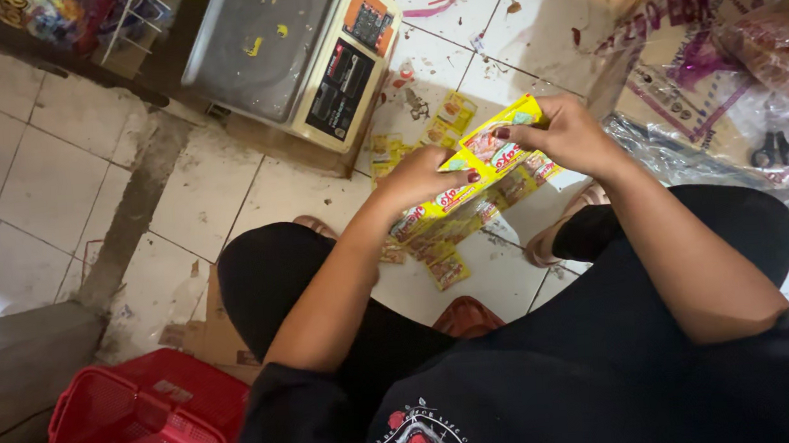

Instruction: The person organizes strips of seasoning sachets by hand while sitting on the floor, unfolding and laying them out next to a digital scale.

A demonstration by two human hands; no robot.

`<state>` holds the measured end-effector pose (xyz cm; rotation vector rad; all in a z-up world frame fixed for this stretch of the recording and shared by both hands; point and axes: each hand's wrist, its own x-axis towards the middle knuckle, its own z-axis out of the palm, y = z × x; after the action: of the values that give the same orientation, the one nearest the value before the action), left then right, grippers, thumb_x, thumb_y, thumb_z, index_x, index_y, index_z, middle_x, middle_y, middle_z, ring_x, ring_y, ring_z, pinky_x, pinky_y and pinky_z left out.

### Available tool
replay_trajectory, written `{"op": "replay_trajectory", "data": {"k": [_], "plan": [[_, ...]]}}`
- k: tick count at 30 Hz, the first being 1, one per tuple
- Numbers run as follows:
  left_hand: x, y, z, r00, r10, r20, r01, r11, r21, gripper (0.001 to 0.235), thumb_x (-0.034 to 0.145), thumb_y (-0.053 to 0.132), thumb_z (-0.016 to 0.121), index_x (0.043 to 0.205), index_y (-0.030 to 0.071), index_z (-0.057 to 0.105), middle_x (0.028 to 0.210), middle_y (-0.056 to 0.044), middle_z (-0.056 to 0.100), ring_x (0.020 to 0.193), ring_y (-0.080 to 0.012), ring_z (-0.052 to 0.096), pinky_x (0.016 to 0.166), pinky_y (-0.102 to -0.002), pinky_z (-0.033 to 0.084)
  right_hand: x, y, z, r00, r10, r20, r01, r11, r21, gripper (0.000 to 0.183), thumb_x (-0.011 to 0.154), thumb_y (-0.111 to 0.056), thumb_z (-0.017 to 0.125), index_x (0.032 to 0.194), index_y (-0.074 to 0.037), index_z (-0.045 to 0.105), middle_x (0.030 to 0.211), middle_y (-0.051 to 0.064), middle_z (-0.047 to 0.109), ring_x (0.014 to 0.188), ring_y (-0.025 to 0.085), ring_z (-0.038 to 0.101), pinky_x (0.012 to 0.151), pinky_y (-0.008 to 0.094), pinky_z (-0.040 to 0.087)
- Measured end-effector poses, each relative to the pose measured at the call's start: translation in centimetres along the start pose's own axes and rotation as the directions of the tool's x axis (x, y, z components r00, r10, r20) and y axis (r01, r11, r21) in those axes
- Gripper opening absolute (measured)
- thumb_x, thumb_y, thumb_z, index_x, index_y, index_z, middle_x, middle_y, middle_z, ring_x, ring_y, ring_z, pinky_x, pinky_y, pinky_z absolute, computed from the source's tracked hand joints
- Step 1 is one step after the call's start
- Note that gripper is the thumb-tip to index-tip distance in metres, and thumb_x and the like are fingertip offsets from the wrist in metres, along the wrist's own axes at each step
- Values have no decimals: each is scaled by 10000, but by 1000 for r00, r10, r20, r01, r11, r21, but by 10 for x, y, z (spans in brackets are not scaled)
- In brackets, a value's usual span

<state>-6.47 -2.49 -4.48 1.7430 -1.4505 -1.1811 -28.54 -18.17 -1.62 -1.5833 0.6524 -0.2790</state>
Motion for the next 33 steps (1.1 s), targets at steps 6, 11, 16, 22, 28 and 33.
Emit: {"op": "replay_trajectory", "data": {"k": [6,11,16,22,28,33], "plan": [[3,2,-5,999,-22,-32,25,996,87,536,833,554,724,976,39,753,768,-181,695,675,-290,685,652,-423,508,4,9,3,995,-47,-84,54,995,86,137,1001,-85,713,1084,17,751,958,57,757,822,92,680,757,271,567],[6,2,-9,998,47,-30,-47,999,1,487,849,490,727,965,17,740,727,-170,676,625,-249,646,643,-407,505,5,8,10,991,-47,-124,72,976,204,147,997,-84,712,1087,28,739,982,72,763,834,113,709,762,284,589],[0,0,-20,999,-51,2,47,910,-412,402,867,407,715,1004,29,725,793,-112,682,631,-154,578,579,-389,475,6,-5,2,972,-19,-235,94,945,314,161,1006,-84,699,1126,21,722,1040,86,761,880,149,727,822,322,609],[5,-11,-22,998,-33,51,29,996,84,409,900,389,781,1043,7,750,747,-135,668,670,-186,601,693,-358,487,-4,-32,-13,970,-151,189,190,959,-212,569,860,-117,775,1352,24,526,1249,140,667,1144,209,625,994,356,487],[12,-31,-23,985,158,69,-134,953,-272,339,898,289,749,1072,-2,735,878,-30,755,792,-89,630,756,-312,530,10,-11,-27,968,122,221,50,764,-643,429,826,-237,799,1219,-78,728,1071,133,776,937,203,711,846,351,537],[-1,-19,-55,998,66,-10,-67,959,-276,370,895,269,786,1143,1,728,957,-66,760,836,-96,639,772,-310,537,5,-6,-23,974,169,147,-61,833,-550,266,904,-185,745,1139,-69,787,918,97,804,806,166,698,761,336,551]]}}
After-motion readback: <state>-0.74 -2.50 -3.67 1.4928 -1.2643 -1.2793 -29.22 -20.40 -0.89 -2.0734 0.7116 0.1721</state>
